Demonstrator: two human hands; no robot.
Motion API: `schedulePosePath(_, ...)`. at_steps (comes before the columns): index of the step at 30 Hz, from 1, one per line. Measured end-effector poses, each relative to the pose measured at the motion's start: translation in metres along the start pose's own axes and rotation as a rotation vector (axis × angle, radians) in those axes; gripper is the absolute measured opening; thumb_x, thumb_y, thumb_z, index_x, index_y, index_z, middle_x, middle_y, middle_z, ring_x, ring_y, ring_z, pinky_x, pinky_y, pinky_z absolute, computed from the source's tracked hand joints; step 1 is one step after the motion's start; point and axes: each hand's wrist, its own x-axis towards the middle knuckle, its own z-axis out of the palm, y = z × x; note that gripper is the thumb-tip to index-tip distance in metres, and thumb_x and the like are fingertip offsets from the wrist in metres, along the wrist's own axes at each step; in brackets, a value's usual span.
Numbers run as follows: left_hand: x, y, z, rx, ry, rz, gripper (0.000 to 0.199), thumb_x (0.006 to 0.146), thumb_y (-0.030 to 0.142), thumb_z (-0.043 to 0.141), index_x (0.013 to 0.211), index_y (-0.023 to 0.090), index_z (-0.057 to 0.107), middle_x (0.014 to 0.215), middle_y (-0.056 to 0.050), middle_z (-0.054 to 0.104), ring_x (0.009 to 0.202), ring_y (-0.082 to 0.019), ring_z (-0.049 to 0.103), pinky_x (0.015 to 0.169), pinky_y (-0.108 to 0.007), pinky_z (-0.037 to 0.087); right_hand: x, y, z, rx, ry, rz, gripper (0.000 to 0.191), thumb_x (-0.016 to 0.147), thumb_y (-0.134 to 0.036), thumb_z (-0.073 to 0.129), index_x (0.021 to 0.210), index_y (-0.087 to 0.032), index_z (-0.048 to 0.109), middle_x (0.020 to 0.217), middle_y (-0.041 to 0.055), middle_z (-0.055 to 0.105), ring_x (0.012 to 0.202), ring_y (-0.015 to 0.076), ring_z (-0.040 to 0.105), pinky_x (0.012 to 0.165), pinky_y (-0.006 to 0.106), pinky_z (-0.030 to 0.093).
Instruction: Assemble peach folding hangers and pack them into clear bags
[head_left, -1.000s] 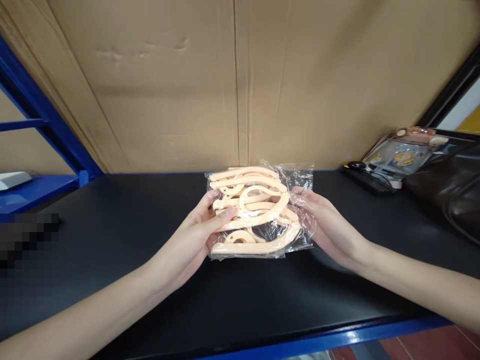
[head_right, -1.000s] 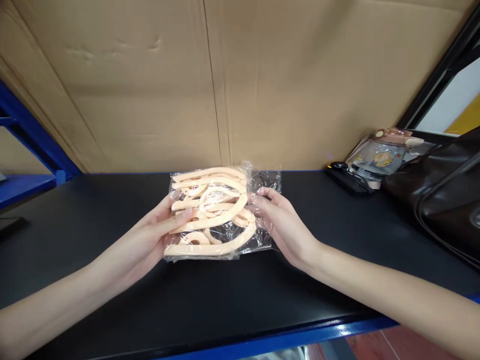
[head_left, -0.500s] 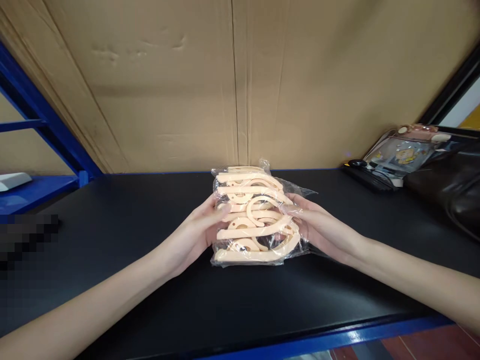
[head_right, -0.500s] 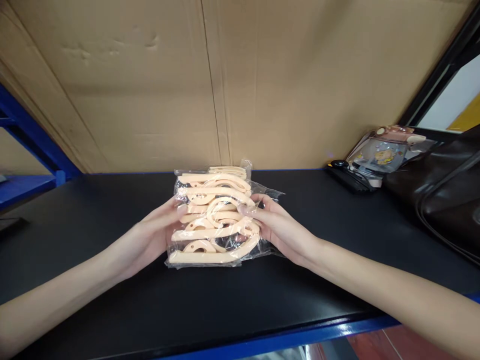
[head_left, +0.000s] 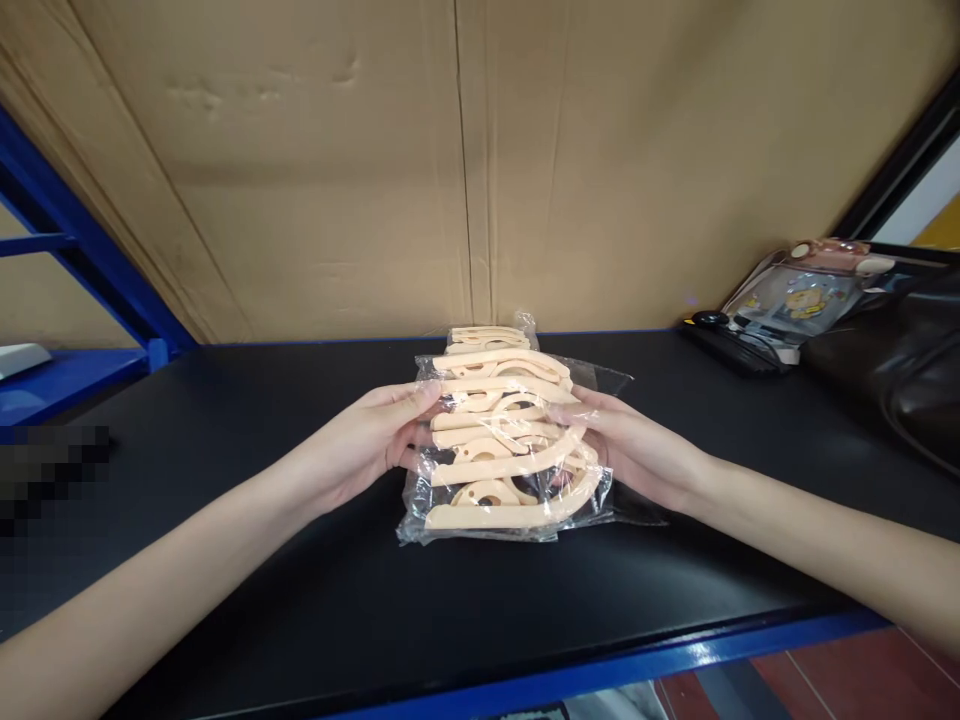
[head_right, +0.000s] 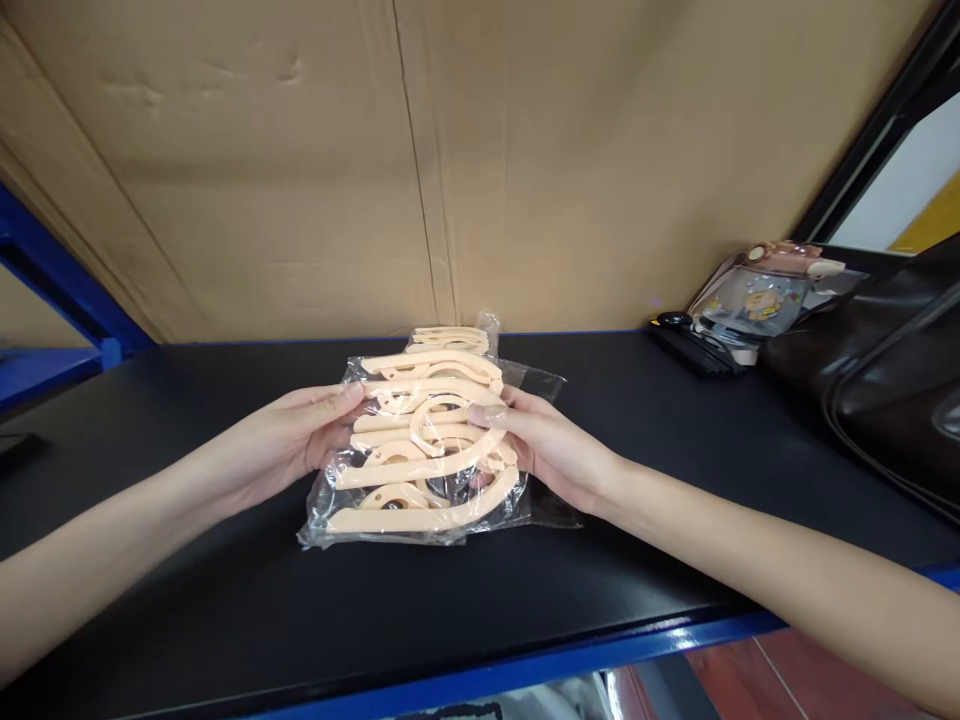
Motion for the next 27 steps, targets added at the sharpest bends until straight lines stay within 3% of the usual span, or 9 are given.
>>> schedulePosePath(3, 0.002, 0.012, -0.013, 0.073, 0.123, -0.015, 0.021, 0.094, 0.024, 0.053, 0.106, 0.012, 0.066, 0.108, -0.014, 0.07, 0.072, -0.02, 0.07, 0.049, -0.025, 0.057, 0.001, -0.002, -0.005, -0.013, 0.046, -0.023, 0.04, 0.085, -0.024, 0.064, 0.124, -0.019, 0.057, 0.118, 0.0089, 0.069, 0.086, 0.0164, 0.07, 0.068, 0.027, 0.061)
schedulePosePath(5, 0.001, 0.022, -0.028, 0.108, 0.288, 0.025, 0.021, 0.096, 0.023, 0.048, 0.106, 0.014, 0.065, 0.106, -0.01, 0.072, 0.074, -0.019, 0.07, 0.049, -0.023, 0.056, 0.003, -0.005, -0.011, -0.031, 0.119, -0.039, 0.037, 0.086, -0.023, 0.063, 0.122, -0.019, 0.058, 0.115, 0.0082, 0.07, 0.081, 0.0156, 0.07, 0.063, 0.026, 0.061)
schedulePosePath(8, -0.001, 0.035, -0.051, 0.045, 0.616, 0.197, 0.023, 0.1, 0.02, 0.039, 0.099, 0.016, 0.062, 0.097, 0.002, 0.074, 0.089, -0.013, 0.068, 0.057, -0.015, 0.052, 0.007, -0.007, -0.022, -0.069, 0.187, -0.038, 0.031, 0.086, -0.022, 0.063, 0.117, -0.018, 0.061, 0.11, 0.0072, 0.071, 0.075, 0.0141, 0.069, 0.06, 0.026, 0.062)
schedulePosePath(13, 0.0, 0.04, -0.06, -0.199, 0.796, 0.583, 0.029, 0.103, 0.013, 0.028, 0.095, 0.013, 0.056, 0.09, 0.001, 0.074, 0.098, -0.013, 0.067, 0.072, -0.021, 0.053, 0.009, -0.003, -0.02, -0.111, 0.141, 0.05, 0.028, 0.085, -0.022, 0.063, 0.112, -0.014, 0.065, 0.102, 0.0092, 0.073, 0.071, 0.0135, 0.069, 0.062, 0.023, 0.06)
schedulePosePath(15, 0.002, 0.037, -0.051, -0.261, 0.779, 0.632, 0.033, 0.102, 0.011, 0.025, 0.092, 0.013, 0.057, 0.093, -0.003, 0.074, 0.098, -0.015, 0.068, 0.073, -0.024, 0.057, 0.007, 0.0, -0.015, -0.146, 0.068, 0.096, 0.028, 0.084, -0.025, 0.065, 0.109, -0.014, 0.066, 0.1, 0.0094, 0.074, 0.079, 0.0162, 0.071, 0.075, 0.027, 0.06)
schedulePosePath(17, 0.001, 0.033, -0.039, -0.269, 0.724, 0.544, 0.034, 0.099, 0.009, 0.028, 0.083, 0.015, 0.058, 0.096, -0.005, 0.074, 0.1, -0.016, 0.068, 0.072, -0.023, 0.059, 0.007, 0.001, -0.013, -0.235, 0.016, 0.118, 0.028, 0.082, -0.031, 0.068, 0.104, -0.014, 0.068, 0.1, 0.0089, 0.074, 0.086, 0.019, 0.071, 0.085, 0.031, 0.057)
schedulePosePath(21, -0.008, 0.027, -0.014, -0.236, 0.551, 0.335, 0.025, 0.089, 0.005, 0.043, 0.073, 0.02, 0.056, 0.107, 0.0, 0.072, 0.113, -0.018, 0.063, 0.08, -0.022, 0.06, 0.011, 0.001, -0.021, -0.627, 0.087, -0.007, 0.036, 0.077, -0.048, 0.069, 0.092, -0.016, 0.068, 0.093, 0.0072, 0.073, 0.087, 0.0246, 0.069, 0.079, 0.036, 0.055)
schedulePosePath(24, -0.013, 0.021, 0.0, -0.264, 0.5, 0.339, 0.025, 0.081, -0.001, 0.05, 0.095, 0.018, 0.059, 0.112, -0.004, 0.069, 0.113, -0.023, 0.063, 0.09, -0.027, 0.058, 0.015, 0.001, -0.03, -1.079, 0.251, -0.183, 0.044, 0.074, -0.059, 0.067, 0.09, -0.018, 0.068, 0.092, 0.0074, 0.071, 0.09, 0.0284, 0.065, 0.086, 0.046, 0.049)
schedulePosePath(27, -0.015, 0.012, 0.008, -0.279, 0.416, 0.343, 0.069, 0.076, -0.003, 0.056, 0.137, 0.025, 0.039, 0.119, -0.003, 0.066, 0.115, -0.024, 0.061, 0.101, -0.033, 0.052, 0.015, 0.0, -0.031, -1.132, 0.3, -0.331, 0.058, 0.066, -0.058, 0.074, 0.11, -0.021, 0.065, 0.114, 0.0086, 0.066, 0.113, 0.0312, 0.056, 0.103, 0.051, 0.036)
